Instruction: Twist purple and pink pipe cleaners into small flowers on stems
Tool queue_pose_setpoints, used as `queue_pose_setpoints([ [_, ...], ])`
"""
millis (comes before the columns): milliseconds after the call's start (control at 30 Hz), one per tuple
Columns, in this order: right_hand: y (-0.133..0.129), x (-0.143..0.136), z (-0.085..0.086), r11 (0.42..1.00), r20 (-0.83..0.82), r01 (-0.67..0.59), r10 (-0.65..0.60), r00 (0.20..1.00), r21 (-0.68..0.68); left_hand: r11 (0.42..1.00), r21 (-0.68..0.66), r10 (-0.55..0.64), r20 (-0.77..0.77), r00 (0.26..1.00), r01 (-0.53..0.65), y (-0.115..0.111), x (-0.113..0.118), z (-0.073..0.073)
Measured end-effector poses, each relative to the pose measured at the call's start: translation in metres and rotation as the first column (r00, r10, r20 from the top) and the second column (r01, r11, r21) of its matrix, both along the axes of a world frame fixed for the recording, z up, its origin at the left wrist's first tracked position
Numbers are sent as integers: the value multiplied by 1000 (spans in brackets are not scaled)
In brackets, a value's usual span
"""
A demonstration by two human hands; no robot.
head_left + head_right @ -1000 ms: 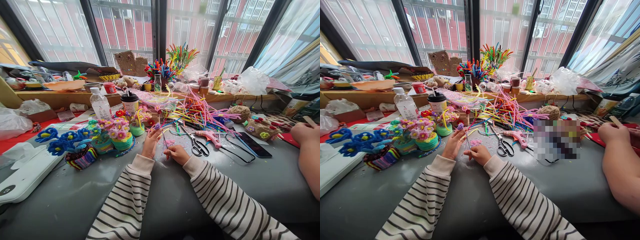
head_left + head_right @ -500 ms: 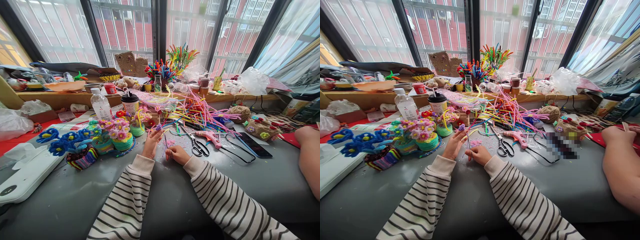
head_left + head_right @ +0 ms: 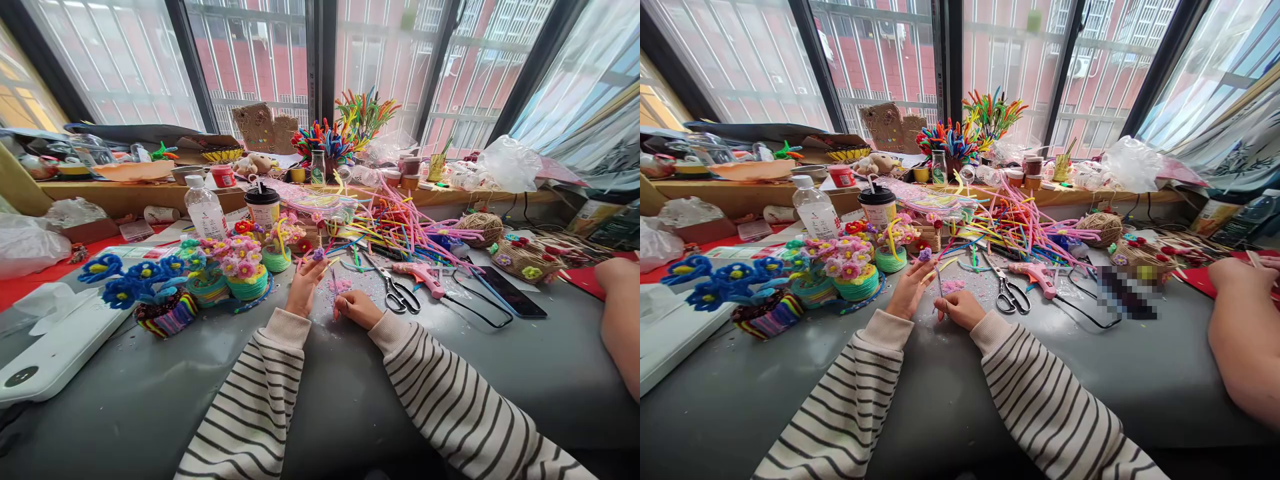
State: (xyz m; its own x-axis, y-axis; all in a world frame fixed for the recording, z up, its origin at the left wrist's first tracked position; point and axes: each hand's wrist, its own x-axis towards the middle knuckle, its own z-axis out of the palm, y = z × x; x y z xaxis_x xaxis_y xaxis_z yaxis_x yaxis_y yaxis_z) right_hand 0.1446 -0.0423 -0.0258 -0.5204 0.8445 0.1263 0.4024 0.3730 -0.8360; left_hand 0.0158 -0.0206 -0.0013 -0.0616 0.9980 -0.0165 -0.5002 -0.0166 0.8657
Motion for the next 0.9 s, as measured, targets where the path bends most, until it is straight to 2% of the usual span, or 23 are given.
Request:
queue_pose_setpoints([
  [133,0,1,1,1000,11,-18,18,1000,-19,1000,-2,-28,-15,999,28,-1,0,1],
  [333,-2,-2,3,995,-4,85,-85,996,-48,1000,5,14,-25,1000,-14,0,0,1],
  [600,-1,-3,1,989,-15,143,-143,990,-29,998,34,47,-7,999,-47,1,-2,-2],
  [900,1,3,2,999,18,-43,43,999,19,999,25,-41,34,999,41,1,-3,-2],
])
